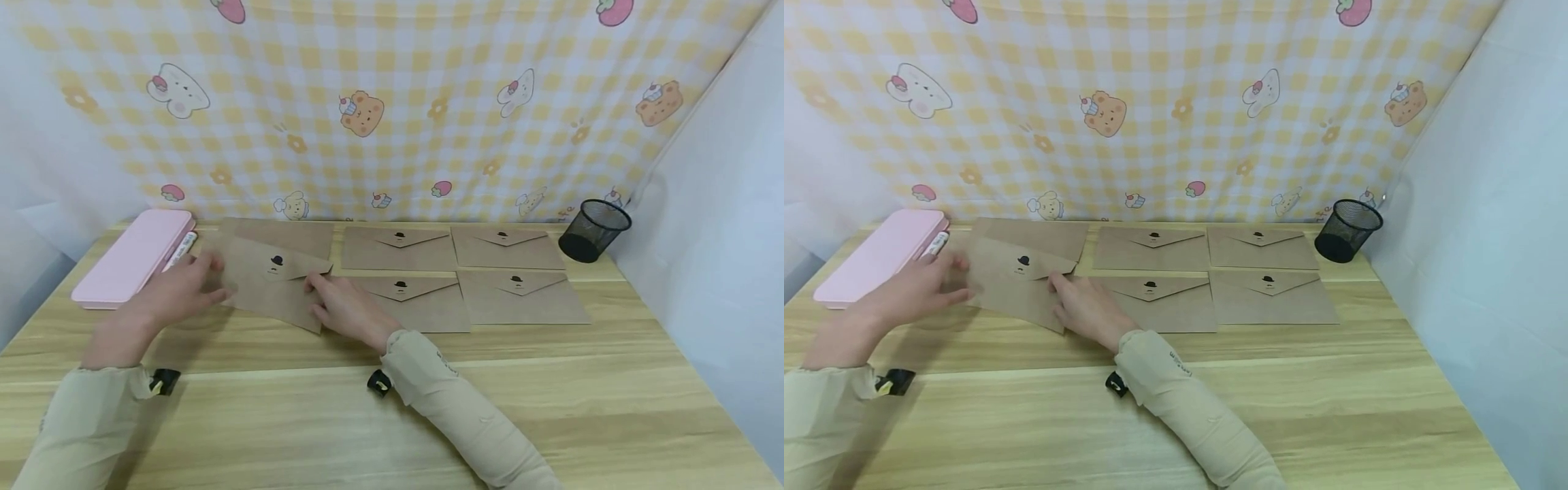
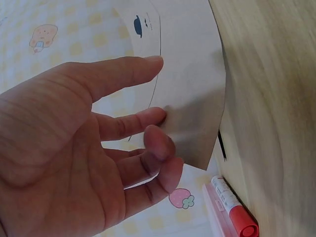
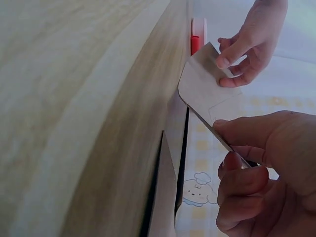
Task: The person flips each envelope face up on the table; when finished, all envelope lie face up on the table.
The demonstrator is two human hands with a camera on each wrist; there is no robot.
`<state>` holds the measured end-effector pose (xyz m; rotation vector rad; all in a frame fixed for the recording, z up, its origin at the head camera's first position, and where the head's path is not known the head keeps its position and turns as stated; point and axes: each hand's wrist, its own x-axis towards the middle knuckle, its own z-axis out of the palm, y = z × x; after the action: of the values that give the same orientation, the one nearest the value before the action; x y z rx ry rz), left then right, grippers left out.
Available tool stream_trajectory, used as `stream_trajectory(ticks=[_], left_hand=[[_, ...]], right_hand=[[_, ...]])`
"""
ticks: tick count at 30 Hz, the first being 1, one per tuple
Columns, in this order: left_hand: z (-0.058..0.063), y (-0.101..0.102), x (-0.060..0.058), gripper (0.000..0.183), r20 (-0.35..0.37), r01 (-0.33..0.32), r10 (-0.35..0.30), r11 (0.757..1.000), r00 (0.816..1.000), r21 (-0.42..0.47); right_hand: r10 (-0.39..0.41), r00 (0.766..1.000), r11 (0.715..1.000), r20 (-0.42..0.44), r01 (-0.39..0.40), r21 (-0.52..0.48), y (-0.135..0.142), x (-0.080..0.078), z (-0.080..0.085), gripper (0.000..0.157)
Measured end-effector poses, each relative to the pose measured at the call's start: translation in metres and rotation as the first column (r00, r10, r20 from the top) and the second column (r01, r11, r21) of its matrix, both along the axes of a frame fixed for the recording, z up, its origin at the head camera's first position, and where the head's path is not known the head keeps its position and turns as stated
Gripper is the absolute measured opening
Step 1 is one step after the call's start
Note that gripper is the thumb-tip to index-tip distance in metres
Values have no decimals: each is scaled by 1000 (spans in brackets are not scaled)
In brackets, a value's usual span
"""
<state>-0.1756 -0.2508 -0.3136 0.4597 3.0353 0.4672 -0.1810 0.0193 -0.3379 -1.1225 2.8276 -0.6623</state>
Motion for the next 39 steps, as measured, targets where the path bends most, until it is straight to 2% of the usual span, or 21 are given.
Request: stream_trajectory(ticks=[10,21,29,39], left_hand=[[-1,-3,-1,38,50,-10,10,1000,999,1],[-2,0,0,40,58,-9,8,1000,998,19],[-3,2,1,45,69,-19,18,1000,997,13],[-4,4,-1,46,90,-1,1,1000,996,-5]], right_hand=[[0,996,999,-87,3,38,0,-2,-3,22],[-22,998,998,-59,25,57,0,-2,-3,25],[-20,997,998,-70,23,54,-1,0,-3,23],[-49,998,996,-50,52,66,-1,0,-3,26]])
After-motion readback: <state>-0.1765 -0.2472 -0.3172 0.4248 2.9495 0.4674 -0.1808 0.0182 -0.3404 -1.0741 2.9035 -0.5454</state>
